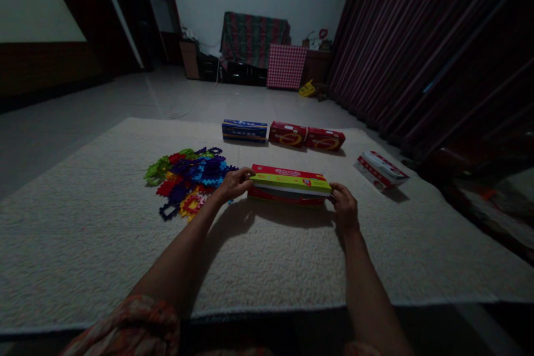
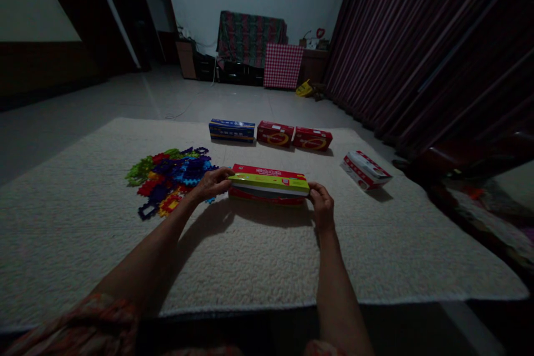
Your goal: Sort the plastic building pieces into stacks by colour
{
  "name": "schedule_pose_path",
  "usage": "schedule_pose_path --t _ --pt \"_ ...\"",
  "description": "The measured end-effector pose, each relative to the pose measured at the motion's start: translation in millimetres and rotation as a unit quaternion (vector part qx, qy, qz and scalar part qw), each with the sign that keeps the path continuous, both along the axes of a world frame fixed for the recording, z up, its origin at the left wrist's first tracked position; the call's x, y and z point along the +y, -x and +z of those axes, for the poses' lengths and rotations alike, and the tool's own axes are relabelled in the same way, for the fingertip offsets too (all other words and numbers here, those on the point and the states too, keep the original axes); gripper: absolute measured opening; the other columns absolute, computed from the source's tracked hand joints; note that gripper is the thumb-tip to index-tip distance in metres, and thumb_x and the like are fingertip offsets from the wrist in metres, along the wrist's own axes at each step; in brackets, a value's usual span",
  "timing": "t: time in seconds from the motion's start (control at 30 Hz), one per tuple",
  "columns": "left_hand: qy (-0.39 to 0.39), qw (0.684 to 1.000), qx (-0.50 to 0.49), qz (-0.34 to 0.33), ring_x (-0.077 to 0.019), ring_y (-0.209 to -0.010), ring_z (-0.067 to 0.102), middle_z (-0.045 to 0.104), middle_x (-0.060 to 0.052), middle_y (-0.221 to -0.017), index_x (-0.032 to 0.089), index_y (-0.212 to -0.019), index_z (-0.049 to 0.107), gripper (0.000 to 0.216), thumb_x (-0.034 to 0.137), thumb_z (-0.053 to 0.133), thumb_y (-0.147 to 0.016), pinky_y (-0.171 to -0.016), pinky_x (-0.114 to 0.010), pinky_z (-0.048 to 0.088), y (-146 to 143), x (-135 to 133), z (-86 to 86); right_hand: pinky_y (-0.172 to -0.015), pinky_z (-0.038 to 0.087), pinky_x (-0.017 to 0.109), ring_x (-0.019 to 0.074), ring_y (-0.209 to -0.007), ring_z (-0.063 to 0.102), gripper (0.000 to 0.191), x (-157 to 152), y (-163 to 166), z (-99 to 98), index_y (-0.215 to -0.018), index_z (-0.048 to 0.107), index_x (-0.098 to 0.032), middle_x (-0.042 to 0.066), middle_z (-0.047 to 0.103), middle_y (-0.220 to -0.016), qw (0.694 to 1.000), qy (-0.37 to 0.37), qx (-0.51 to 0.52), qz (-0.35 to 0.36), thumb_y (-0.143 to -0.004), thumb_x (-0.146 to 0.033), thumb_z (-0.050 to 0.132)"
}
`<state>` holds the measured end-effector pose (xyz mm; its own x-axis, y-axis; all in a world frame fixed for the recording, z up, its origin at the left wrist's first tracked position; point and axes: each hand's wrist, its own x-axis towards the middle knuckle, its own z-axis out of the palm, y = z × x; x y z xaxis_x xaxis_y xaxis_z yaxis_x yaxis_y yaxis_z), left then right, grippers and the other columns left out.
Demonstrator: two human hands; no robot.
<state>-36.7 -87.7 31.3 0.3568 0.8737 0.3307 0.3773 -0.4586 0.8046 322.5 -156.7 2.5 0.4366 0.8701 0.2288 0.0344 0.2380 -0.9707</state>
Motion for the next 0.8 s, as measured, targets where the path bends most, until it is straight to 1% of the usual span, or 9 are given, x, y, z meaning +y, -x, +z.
schedule_pose_path --t 0.1,0.27,0.37,0.43,0.53,0.63,0.8 --pt "-0.008 1.000 -0.003 0.014 -0.0107 -0.056 0.052 0.060 0.004 -0.066 0.019 -0.098 0.068 0.026 0.031 0.058 -0.076 -0.054 -0.021 0.040 0 0 -0.5 -0.080 0.057 0.041 0.0234 -0.085 0.068 0.033 -1 -3 -2.4 -0.093 0.067 -0.020 0.005 0.072 -0.090 1.000 0.000 -0.009 0.003 -0.067 -0.040 0.069" --pt "-0.035 0.999 0.001 0.032 -0.0114 -0.061 0.053 0.060 0.001 -0.075 0.018 -0.103 0.070 0.033 0.034 0.062 -0.075 -0.057 -0.022 0.043 -1 -4 -1.2 -0.084 0.056 0.043 0.0250 -0.090 0.068 0.035 -2 -3 -2.0 -0.099 0.069 -0.020 0.006 0.072 -0.096 0.999 0.003 -0.047 0.003 -0.071 -0.041 0.068" --pt "-0.041 0.999 0.008 0.033 -0.0120 -0.063 0.055 0.063 0.000 -0.080 0.018 -0.109 0.070 0.039 0.036 0.065 -0.075 -0.060 -0.023 0.045 -2 -4 -2.8 -0.088 0.056 0.045 0.0269 -0.099 0.067 0.038 -2 -5 -2.5 -0.106 0.070 -0.021 0.008 0.071 -0.107 0.996 -0.001 -0.090 0.004 -0.074 -0.041 0.066" --pt "-0.047 0.998 0.016 0.033 -0.0126 -0.064 0.056 0.063 -0.001 -0.081 0.017 -0.111 0.070 0.042 0.039 0.066 -0.076 -0.062 -0.024 0.047 -2 -4 -4.0 -0.091 0.055 0.046 0.0277 -0.106 0.065 0.038 -2 -8 -3.9 -0.107 0.071 -0.021 0.009 0.068 -0.116 0.993 -0.008 -0.119 0.007 -0.077 -0.043 0.065" --pt "-0.059 0.997 0.038 0.040 -0.0137 -0.067 0.057 0.065 -0.002 -0.084 0.017 -0.114 0.069 0.044 0.041 0.067 -0.077 -0.065 -0.025 0.049 -2 -3 -5.0 -0.092 0.056 0.046 0.0281 -0.112 0.063 0.037 -3 -12 -5.4 -0.108 0.072 -0.023 0.009 0.064 -0.124 0.991 -0.009 -0.129 0.044 -0.080 -0.044 0.063" --pt "-0.058 0.995 0.061 0.054 -0.0142 -0.069 0.059 0.067 -0.003 -0.088 0.017 -0.116 0.068 0.044 0.039 0.067 -0.078 -0.068 -0.026 0.050 -3 -3 -4.4 -0.095 0.056 0.045 0.0265 -0.112 0.063 0.036 -6 -16 -4.1 -0.112 0.072 -0.026 0.007 0.062 -0.126 0.988 -0.004 -0.131 0.086 -0.082 -0.043 0.065" --pt "-0.045 0.995 0.072 0.055 -0.0146 -0.069 0.059 0.067 -0.002 -0.087 0.017 -0.119 0.067 0.045 0.040 0.065 -0.080 -0.067 -0.026 0.050 -3 -3 -3.9 -0.094 0.056 0.043 0.0231 -0.105 0.065 0.034 -6 -18 -0.9 -0.112 0.071 -0.025 0.006 0.063 -0.122 0.983 -0.007 -0.159 0.089 -0.083 -0.043 0.067"
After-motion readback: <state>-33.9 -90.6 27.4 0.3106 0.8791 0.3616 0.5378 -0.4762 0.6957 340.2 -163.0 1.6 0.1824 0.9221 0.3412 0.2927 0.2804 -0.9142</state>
